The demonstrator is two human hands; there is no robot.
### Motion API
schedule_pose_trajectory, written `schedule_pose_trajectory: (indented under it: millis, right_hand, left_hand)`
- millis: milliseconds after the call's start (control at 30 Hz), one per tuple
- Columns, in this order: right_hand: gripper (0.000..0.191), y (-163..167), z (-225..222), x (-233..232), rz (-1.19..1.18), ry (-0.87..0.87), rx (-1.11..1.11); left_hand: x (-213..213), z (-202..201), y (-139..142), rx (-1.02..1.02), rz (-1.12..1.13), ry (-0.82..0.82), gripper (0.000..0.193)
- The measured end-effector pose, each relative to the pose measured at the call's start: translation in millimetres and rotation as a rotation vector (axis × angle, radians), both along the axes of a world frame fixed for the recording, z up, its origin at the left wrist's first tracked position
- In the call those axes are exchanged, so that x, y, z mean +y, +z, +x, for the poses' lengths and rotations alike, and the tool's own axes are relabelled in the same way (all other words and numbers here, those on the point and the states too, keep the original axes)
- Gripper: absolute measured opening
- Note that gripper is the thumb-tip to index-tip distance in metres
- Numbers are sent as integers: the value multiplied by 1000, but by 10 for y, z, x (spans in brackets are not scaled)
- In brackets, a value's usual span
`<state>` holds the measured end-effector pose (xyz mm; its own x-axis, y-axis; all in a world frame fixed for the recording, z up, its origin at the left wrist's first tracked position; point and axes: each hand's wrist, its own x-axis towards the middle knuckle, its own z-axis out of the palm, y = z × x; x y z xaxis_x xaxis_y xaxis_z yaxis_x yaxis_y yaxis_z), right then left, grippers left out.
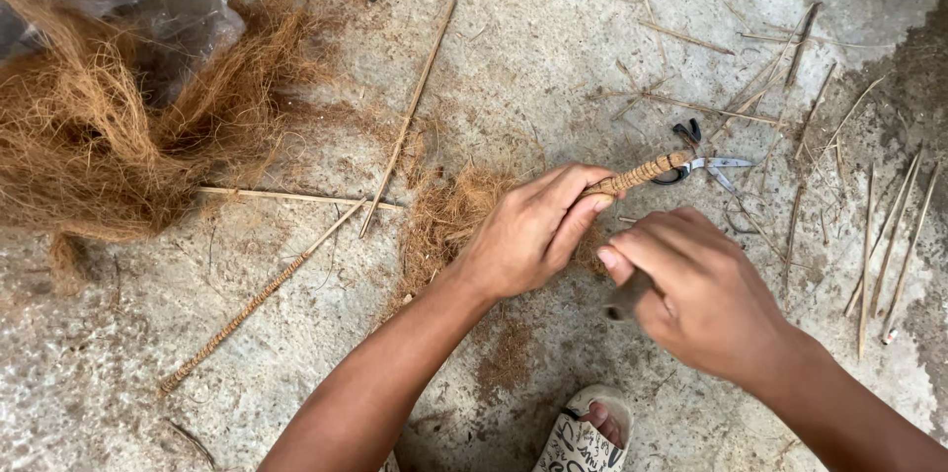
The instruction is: The person sits on a concrete floor and uses a cylindrical tool to wrap and twist brown fibrous material around a thin stick. They repeatedly pull strands of fiber and rotate the tool to create a tightly wound, textured stick.
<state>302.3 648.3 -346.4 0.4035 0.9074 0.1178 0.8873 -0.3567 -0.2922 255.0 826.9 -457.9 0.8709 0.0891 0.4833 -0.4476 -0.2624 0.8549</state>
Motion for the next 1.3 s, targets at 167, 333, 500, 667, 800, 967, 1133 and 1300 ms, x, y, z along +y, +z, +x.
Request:
schedule_pose_trajectory:
  millis: [167,333,500,667,800,967,1133,1300]
  right_hand:
    - [11,220,-154,226,-565,146,-171]
    - [26,442,17,310,-674,274,-214]
    - [17,615,321,548,-781,174,219]
    - [17,489,579,724,-869,0,460]
    - [18,219,851,549,-699,-66,550]
    - [42,-142,983,191,-277,12,661]
    - [42,-509,429,-28,280,-192,675]
    - [20,-463,-13,-49,102,-280,356]
  left_hand:
    - [-139,79,-139,61,21,14,18]
    - [-369,24,-316,-162,64,17,15]
    - [-419,-156,-299,-146,68,-163,16]
    - [-383,-334,-155,-29,173,-137,25]
    - [-372,-327,-174,-111,113,-91,26]
    - [-306,-175,-253,-138,6,-51,25]
    - [-71,-48,-231,-16,-79,124,24]
    - [-33,-19,-170,-91,-74,156,26]
